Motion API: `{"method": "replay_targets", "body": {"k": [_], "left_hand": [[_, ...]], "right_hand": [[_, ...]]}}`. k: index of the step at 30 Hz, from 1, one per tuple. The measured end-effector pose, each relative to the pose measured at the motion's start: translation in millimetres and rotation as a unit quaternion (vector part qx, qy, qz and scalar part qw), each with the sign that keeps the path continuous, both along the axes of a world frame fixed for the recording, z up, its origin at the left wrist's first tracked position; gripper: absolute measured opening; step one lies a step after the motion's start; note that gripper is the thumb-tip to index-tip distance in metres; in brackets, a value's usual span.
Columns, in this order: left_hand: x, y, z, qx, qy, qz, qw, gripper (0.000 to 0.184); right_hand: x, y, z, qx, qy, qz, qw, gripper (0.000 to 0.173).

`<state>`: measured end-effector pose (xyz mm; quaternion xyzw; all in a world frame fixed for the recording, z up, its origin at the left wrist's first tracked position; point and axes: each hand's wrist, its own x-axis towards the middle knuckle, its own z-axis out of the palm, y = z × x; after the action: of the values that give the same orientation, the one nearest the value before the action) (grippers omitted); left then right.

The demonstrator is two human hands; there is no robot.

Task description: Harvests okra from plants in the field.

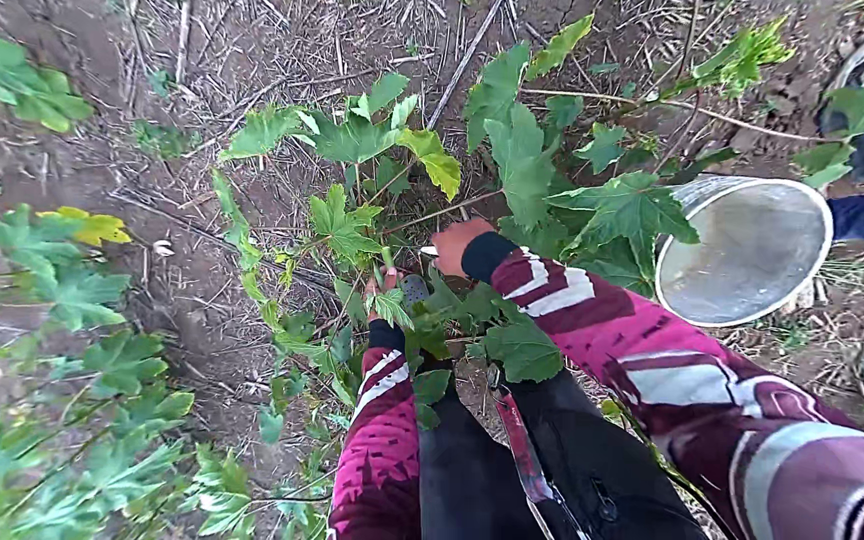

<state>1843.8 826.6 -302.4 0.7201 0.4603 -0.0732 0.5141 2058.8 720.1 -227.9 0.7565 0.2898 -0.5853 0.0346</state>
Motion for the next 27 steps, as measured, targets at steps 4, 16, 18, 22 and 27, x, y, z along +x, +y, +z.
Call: {"method": "replay_targets", "body": {"k": [4,16,18,22,27], "left_hand": [[2,15,0,-0.140,0.078,0.103,0.982,0.044],[-5,23,-6,-0.162,0.025,0.106,0.981,0.039],[0,23,-10,-0.152,0.019,0.125,0.980,0.037],[6,17,6,-0.131,0.040,0.123,0.983,0.037],[29,-17,68,-0.216,0.071,0.088,0.970,0.032]], "right_hand": [[5,25,4,-0.001,-0.036,0.067,0.997,0.033],[1,76,15,-0.026,-0.057,0.188,0.980,0.016],[2,78,20,-0.012,-0.065,0.194,0.979,0.016],[-1,47,21,0.043,-0.078,0.106,0.990,0.022],[-22,-56,12,-0.050,-0.029,-0.105,0.993,0.043]]}}
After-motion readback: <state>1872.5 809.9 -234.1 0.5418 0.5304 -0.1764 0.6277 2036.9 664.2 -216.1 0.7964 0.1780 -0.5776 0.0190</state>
